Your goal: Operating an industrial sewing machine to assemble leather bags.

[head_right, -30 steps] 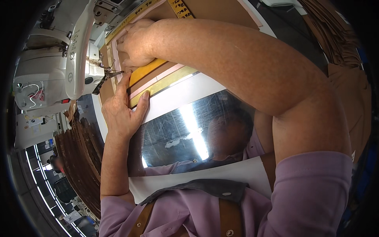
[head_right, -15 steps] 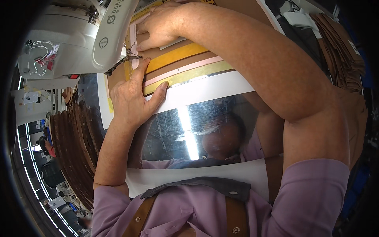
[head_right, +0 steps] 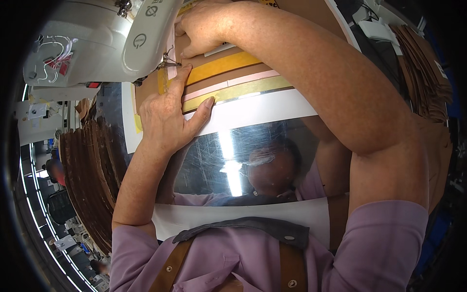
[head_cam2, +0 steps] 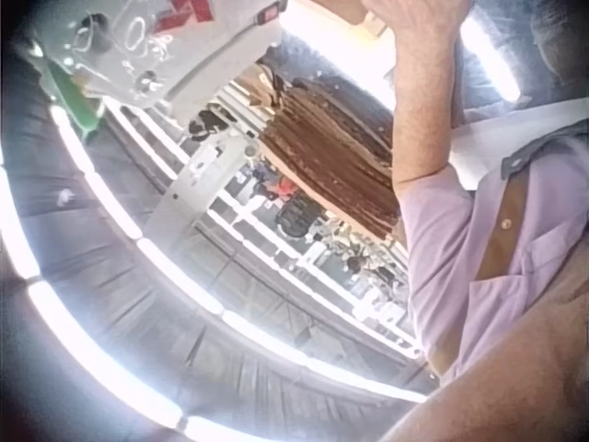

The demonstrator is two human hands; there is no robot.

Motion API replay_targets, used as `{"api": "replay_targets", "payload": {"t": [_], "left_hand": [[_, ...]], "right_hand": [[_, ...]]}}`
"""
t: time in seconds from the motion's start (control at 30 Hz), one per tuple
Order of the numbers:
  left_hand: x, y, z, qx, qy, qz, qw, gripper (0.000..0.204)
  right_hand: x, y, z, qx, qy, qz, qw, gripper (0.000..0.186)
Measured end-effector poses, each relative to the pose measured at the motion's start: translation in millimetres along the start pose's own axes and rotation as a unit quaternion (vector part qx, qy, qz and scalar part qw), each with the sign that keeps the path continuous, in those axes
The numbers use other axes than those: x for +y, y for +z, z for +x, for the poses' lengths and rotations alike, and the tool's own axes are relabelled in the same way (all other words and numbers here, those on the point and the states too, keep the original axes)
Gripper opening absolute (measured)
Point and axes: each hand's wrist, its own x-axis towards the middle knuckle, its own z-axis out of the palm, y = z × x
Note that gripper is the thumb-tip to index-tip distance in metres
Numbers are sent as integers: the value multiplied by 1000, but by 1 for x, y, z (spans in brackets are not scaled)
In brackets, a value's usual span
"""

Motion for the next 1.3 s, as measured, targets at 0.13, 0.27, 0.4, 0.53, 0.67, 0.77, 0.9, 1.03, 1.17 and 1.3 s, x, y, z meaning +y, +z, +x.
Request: {"api": "replay_targets", "payload": {"t": [0.13,0.27,0.4,0.53,0.67,0.77,0.9,1.03,1.17,1.3], "left_hand": [[-2,0,1,-2,-18,-17,1000,71],[4,-1,7,-26,-3,-17,1000,75],[7,1,9,-49,-5,-8,999,81],[10,-3,9,-71,-20,-17,997,85],[12,-4,9,-86,-38,-28,995,87],[13,-4,10,-77,-43,-30,996,86],[10,0,8,-50,-39,-32,997,85],[12,-2,10,-72,-54,-26,996,84],[12,1,10,-63,-45,-15,997,84],[9,2,8,-47,-41,-12,998,85]], "right_hand": [[-4,5,5,-13,-6,-13,1000,40],[8,5,1,-24,-3,-32,999,41],[26,5,10,-29,6,-53,998,42],[25,7,7,-31,23,-75,996,43],[22,9,6,-31,35,-92,995,44],[13,11,4,-30,44,-102,993,45],[6,13,3,-29,53,-115,992,47],[6,15,2,-24,64,-129,989,48],[4,18,-1,-18,71,-143,987,49],[1,20,0,-17,75,-157,985,50]]}}
